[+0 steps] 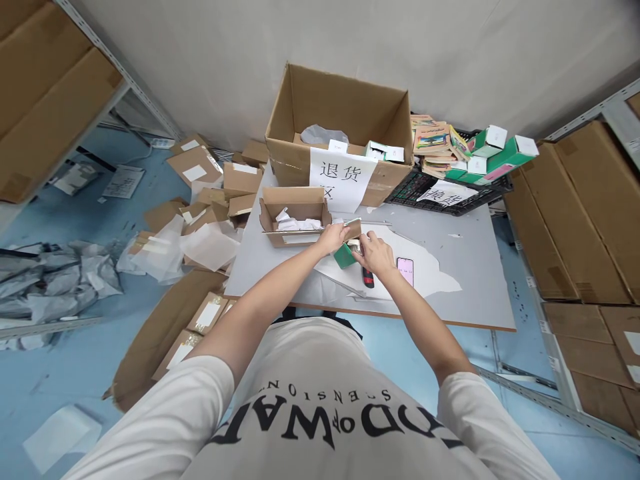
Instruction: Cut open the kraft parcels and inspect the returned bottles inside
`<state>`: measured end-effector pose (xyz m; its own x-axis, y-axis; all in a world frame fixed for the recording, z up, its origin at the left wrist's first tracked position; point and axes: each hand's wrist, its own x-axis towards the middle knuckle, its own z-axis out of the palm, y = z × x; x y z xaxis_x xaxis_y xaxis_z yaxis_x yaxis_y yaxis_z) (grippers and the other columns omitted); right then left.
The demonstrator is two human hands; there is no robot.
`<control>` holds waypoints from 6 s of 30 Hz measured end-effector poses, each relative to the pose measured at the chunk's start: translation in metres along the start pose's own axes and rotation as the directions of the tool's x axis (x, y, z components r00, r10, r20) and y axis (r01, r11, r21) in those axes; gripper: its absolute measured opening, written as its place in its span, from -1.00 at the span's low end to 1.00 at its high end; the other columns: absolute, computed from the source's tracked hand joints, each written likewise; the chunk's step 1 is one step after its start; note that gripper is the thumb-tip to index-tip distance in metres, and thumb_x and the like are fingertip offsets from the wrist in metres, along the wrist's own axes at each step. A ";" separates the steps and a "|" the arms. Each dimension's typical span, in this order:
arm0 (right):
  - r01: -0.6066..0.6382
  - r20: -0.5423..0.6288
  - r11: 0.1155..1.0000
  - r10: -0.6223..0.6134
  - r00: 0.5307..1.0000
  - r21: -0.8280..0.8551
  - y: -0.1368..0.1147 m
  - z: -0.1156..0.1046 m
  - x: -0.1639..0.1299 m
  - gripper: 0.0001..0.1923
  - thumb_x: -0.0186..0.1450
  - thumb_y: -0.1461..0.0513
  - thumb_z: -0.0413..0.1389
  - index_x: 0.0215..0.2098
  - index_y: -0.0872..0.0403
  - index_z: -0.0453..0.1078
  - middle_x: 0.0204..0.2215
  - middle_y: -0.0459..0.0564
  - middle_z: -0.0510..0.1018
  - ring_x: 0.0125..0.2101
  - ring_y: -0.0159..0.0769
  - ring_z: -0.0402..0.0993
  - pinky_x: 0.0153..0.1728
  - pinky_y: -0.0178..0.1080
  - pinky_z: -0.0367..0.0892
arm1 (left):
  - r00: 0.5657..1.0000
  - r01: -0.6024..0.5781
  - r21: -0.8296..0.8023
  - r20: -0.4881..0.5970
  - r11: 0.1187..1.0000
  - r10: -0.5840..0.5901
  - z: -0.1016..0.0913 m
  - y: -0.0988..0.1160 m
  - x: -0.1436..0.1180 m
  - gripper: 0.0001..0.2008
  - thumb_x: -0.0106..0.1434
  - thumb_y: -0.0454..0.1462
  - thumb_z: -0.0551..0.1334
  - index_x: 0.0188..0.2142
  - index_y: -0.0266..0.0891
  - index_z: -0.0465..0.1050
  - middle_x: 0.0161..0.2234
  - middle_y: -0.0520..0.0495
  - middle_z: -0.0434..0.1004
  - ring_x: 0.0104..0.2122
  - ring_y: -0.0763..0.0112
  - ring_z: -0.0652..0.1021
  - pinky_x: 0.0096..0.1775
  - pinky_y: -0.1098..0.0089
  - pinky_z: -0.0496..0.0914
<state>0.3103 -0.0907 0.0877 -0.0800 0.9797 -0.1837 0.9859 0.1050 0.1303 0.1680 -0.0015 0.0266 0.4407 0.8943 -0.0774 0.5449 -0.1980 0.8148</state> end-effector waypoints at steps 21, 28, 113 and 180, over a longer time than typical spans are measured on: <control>0.168 0.154 0.986 -0.164 0.974 -0.012 -0.003 0.005 0.008 -0.53 0.36 -0.03 -0.12 0.16 -0.05 0.16 0.02 0.21 0.26 -0.14 -0.08 0.39 -0.30 -0.21 0.26 | 0.998 -0.015 -0.081 0.062 0.997 0.021 -0.002 -0.010 0.003 -0.68 0.35 -0.13 0.00 -0.34 -0.27 0.40 -0.52 -0.03 0.48 -0.51 0.39 0.52 -0.34 0.39 0.39; 0.305 0.147 0.952 -0.302 0.942 0.004 0.012 0.003 0.016 -0.49 0.35 0.28 -0.15 0.26 -0.09 0.07 -0.02 0.15 0.35 -0.20 -0.13 0.41 -0.25 -0.16 0.22 | 0.997 -0.056 0.017 0.053 0.998 0.055 -0.009 -0.006 0.009 -0.67 0.34 -0.14 0.01 -0.36 -0.27 0.43 -0.55 -0.02 0.46 -0.46 0.36 0.50 -0.33 0.41 0.35; 0.422 -0.310 0.716 -0.292 0.905 0.556 0.080 0.003 0.044 -0.68 0.07 0.13 0.23 -0.21 0.04 0.38 -0.08 0.09 0.40 -0.13 -0.11 0.40 -0.25 -0.17 0.39 | 0.963 -0.259 0.640 0.232 0.723 0.139 -0.120 -0.078 -0.079 -0.17 0.13 0.13 0.14 0.23 -0.39 0.13 0.22 -0.36 0.19 0.25 0.03 0.18 0.23 0.09 0.00; 0.412 -0.692 0.883 -0.153 0.706 0.225 0.120 -0.218 0.232 -0.66 -0.02 0.09 0.31 -0.39 -0.01 0.28 -0.33 -0.02 0.37 -0.28 -0.18 0.29 -0.18 -0.09 0.29 | 0.989 -0.115 0.604 0.147 0.789 0.032 -0.121 -0.083 -0.075 -0.52 0.19 -0.17 0.21 0.08 -0.28 0.31 0.13 -0.31 0.34 0.18 0.07 0.30 0.20 0.07 0.03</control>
<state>0.3781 0.1868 0.2731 -0.3092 0.7936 0.5241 0.8708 0.4578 -0.1794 0.0037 -0.0031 0.0344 0.5577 0.8190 -0.1348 0.8098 -0.5013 0.3048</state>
